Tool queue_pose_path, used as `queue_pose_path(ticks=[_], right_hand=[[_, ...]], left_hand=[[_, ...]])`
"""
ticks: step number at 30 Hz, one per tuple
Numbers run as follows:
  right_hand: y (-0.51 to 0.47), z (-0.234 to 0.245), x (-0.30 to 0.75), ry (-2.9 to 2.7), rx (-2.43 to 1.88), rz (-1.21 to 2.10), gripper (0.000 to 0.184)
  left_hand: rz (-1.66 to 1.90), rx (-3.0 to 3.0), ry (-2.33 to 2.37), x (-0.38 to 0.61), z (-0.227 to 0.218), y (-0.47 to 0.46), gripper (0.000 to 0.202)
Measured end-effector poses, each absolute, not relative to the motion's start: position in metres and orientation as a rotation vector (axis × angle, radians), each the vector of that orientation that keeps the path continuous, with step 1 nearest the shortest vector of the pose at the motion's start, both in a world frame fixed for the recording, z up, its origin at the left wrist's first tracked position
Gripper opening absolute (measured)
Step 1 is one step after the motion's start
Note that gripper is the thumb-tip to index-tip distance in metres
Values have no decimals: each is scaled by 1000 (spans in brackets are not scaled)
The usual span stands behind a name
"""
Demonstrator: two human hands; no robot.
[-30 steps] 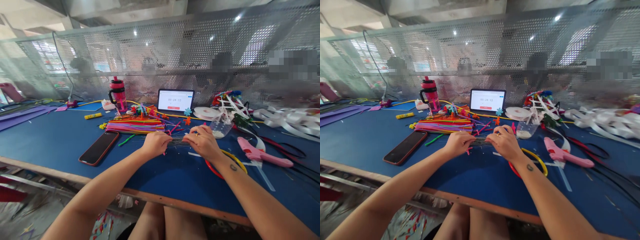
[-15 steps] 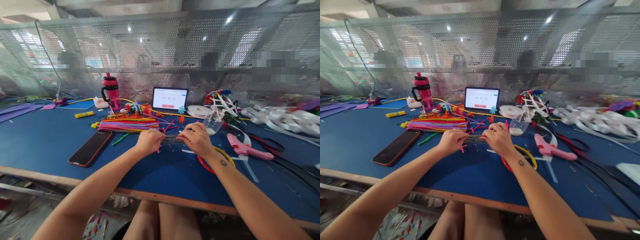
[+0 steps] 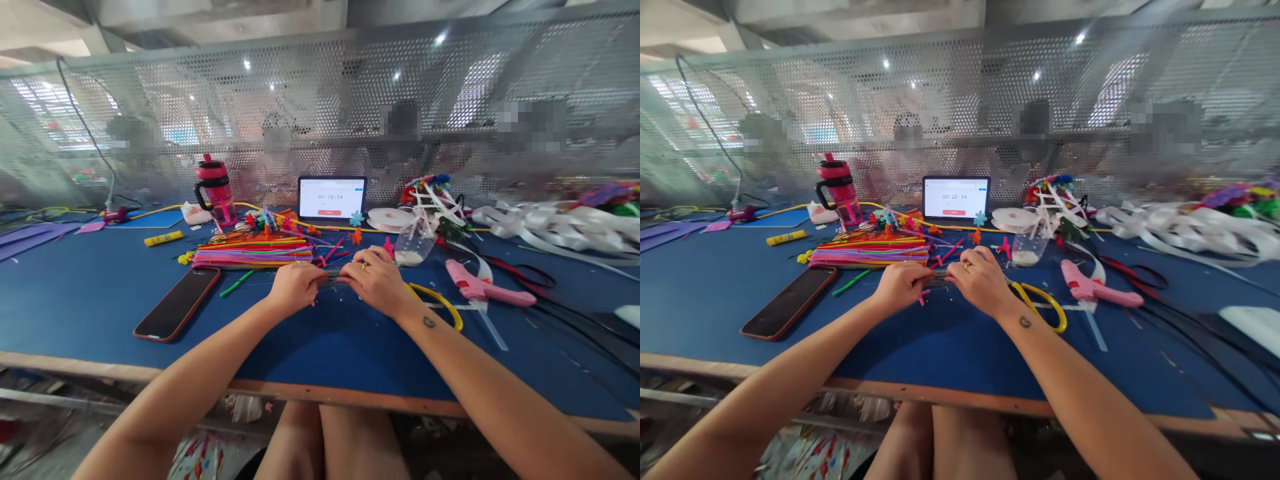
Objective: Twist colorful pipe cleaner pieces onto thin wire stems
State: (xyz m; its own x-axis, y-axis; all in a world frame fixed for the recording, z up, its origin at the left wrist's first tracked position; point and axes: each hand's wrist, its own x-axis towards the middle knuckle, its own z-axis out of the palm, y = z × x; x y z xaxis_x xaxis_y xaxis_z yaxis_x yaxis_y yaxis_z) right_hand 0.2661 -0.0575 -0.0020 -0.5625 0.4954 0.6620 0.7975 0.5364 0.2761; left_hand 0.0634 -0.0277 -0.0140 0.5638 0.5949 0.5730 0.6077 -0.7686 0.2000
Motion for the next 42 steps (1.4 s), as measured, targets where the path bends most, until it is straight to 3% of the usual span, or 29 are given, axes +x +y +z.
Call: queue_pose_path(ticks=[15, 19, 26, 42], right_hand=[[-48, -6, 274, -2338, -1014, -642, 25], [-48, -2, 283, -2236, -1075, -610, 34], [-49, 0, 287, -2159, -1053, -634, 16], [-49, -1, 285, -2186, -1120, -609, 24]], left_hand=[[-969, -2743, -1010, 62, -14, -27, 18], [-1012, -2737, -1085, 59, -12, -24, 18], [-1022, -2733, -1103, 59, -11, -23, 18], [-1017, -2716, -1081, 58, -13, -22, 17]])
